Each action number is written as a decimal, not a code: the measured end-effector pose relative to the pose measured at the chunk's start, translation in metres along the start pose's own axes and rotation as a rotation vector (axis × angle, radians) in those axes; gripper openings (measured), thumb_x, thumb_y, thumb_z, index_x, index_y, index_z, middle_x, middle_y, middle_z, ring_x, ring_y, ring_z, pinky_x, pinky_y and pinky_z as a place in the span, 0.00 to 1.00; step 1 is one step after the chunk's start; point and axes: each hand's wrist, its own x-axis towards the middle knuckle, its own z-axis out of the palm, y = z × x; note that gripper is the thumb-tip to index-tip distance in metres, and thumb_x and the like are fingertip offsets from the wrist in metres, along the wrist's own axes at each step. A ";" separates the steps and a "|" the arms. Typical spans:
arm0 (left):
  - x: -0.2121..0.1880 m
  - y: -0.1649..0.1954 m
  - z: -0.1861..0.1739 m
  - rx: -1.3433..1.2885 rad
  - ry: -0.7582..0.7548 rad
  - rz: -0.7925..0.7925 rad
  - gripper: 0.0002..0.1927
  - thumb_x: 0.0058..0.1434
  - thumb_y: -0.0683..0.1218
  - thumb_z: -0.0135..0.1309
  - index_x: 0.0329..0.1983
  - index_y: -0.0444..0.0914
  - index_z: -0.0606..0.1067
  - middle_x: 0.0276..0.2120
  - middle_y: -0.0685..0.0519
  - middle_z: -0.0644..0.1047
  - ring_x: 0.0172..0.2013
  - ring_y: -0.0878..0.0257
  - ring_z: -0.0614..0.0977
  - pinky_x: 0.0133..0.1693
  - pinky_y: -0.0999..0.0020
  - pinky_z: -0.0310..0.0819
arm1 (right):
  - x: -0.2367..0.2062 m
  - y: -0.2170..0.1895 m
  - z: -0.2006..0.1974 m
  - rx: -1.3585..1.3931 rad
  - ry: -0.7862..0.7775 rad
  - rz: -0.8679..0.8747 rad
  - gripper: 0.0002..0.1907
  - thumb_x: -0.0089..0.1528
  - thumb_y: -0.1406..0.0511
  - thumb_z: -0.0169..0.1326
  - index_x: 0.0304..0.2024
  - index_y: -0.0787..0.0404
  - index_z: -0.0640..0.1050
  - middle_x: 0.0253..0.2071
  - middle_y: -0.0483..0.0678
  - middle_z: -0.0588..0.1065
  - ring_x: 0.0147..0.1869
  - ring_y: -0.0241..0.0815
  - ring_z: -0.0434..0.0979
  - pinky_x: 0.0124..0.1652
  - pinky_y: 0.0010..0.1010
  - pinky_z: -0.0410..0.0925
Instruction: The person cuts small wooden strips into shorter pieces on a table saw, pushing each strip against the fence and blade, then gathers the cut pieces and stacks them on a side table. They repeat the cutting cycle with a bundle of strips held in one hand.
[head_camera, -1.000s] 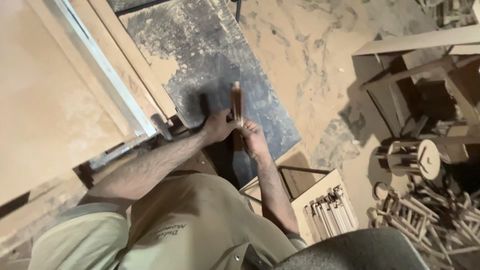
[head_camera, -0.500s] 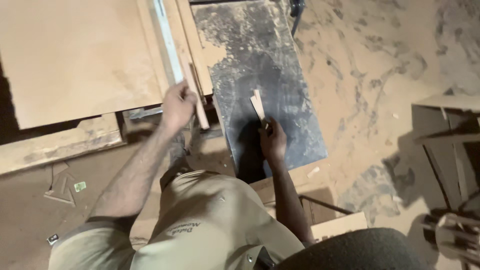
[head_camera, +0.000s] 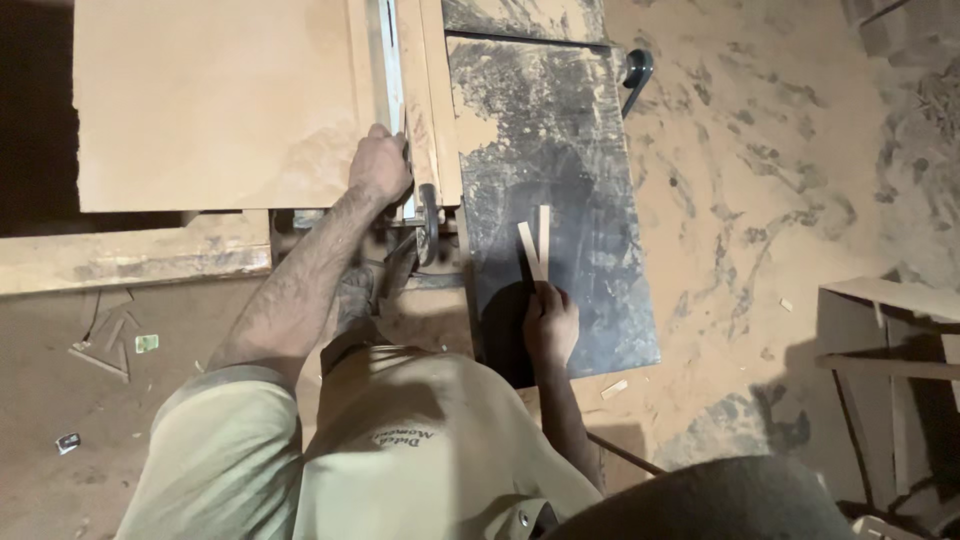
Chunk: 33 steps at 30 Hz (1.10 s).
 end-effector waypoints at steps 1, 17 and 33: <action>-0.002 0.001 -0.003 0.011 -0.007 0.011 0.17 0.55 0.41 0.60 0.48 0.31 0.79 0.45 0.34 0.76 0.46 0.38 0.79 0.49 0.50 0.75 | 0.003 -0.001 0.004 -0.021 0.007 -0.015 0.09 0.64 0.66 0.56 0.46 0.55 0.82 0.45 0.52 0.79 0.47 0.60 0.77 0.46 0.48 0.72; -0.002 -0.030 0.010 0.119 -0.036 0.141 0.17 0.64 0.43 0.60 0.53 0.31 0.79 0.65 0.45 0.74 0.53 0.43 0.77 0.53 0.53 0.74 | 0.006 -0.012 0.018 -0.074 0.096 -0.004 0.13 0.63 0.67 0.59 0.51 0.56 0.80 0.50 0.51 0.76 0.53 0.57 0.76 0.52 0.47 0.69; 0.073 -0.041 -0.007 0.440 -0.307 0.198 0.43 0.58 0.57 0.61 0.70 0.29 0.65 0.73 0.42 0.60 0.72 0.39 0.53 0.63 0.22 0.37 | 0.010 -0.007 0.027 -0.090 0.034 0.005 0.14 0.63 0.67 0.60 0.52 0.58 0.79 0.53 0.51 0.75 0.54 0.57 0.75 0.54 0.46 0.69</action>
